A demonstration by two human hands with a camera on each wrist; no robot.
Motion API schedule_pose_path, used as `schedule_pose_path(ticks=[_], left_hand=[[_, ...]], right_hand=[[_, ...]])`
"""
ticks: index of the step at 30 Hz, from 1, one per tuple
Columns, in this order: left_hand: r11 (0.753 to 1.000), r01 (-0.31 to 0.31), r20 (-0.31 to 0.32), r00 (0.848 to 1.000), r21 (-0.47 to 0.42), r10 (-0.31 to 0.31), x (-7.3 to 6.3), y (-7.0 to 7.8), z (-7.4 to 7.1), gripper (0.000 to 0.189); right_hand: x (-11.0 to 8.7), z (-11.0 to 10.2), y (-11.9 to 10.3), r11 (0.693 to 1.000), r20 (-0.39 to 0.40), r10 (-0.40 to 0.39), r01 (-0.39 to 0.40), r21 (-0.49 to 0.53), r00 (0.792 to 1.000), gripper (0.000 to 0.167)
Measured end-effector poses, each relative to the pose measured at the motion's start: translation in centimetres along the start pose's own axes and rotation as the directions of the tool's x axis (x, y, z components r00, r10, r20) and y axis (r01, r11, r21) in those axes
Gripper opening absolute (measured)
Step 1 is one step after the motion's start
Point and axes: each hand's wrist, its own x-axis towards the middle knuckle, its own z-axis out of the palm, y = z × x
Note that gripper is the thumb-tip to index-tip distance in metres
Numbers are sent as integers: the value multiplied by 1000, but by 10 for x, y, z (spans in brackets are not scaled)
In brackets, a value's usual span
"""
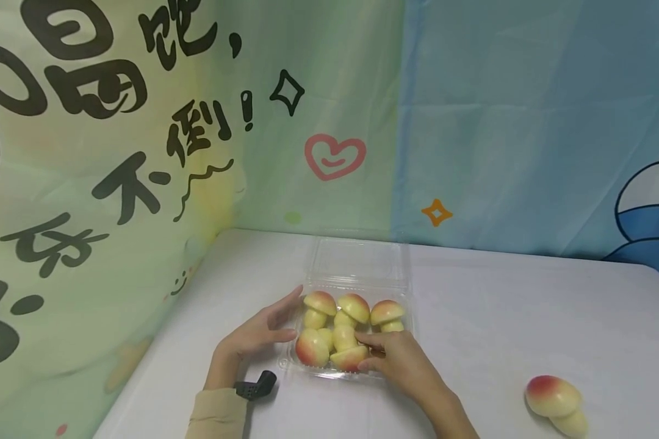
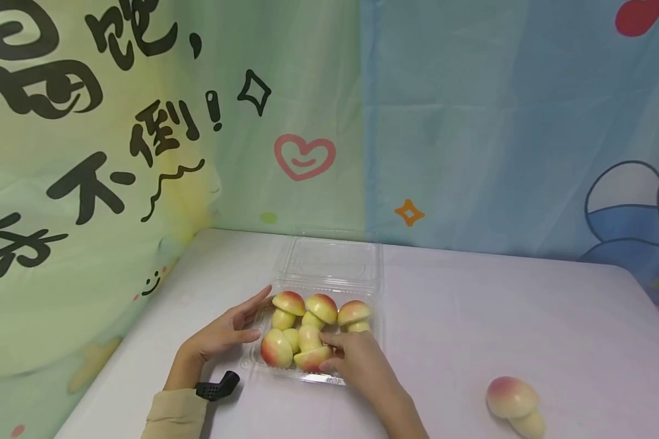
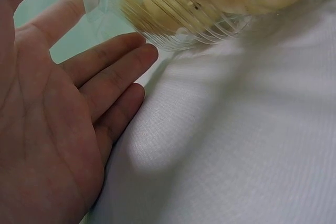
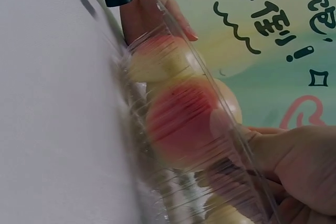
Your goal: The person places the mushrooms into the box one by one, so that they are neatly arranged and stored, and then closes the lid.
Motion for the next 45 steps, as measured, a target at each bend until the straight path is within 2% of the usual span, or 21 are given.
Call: schedule_pose_path(ticks=[9,14,26,30,38,43,45], left_hand=[[1000,7,5,1000,0,-7,3,0,-1,84],[1000,5,5,1000,1,-5,3,-2,-1,83],[1000,14,2,1000,12,-14,2,0,0,83],[1000,3,4,1000,3,-3,1,0,0,83],[1000,28,-4,1000,-4,-28,0,4,2,84],[1000,29,-5,1000,-3,-29,0,4,2,84],[1000,27,-4,1000,-7,-27,0,3,2,84]], right_hand=[[-3,-9,-3,997,15,-2,4,-83,1000,48],[-3,-8,-3,996,40,19,-15,-93,999,47],[-4,-16,-1,995,75,-26,33,-91,997,43],[-6,-21,-1,993,55,-32,38,-108,998,41],[-13,-39,-1,991,1,-16,16,-132,1000,48],[-15,-50,0,992,8,28,-27,-121,1000,49],[-15,-51,1,993,22,24,-21,-120,999,48]])
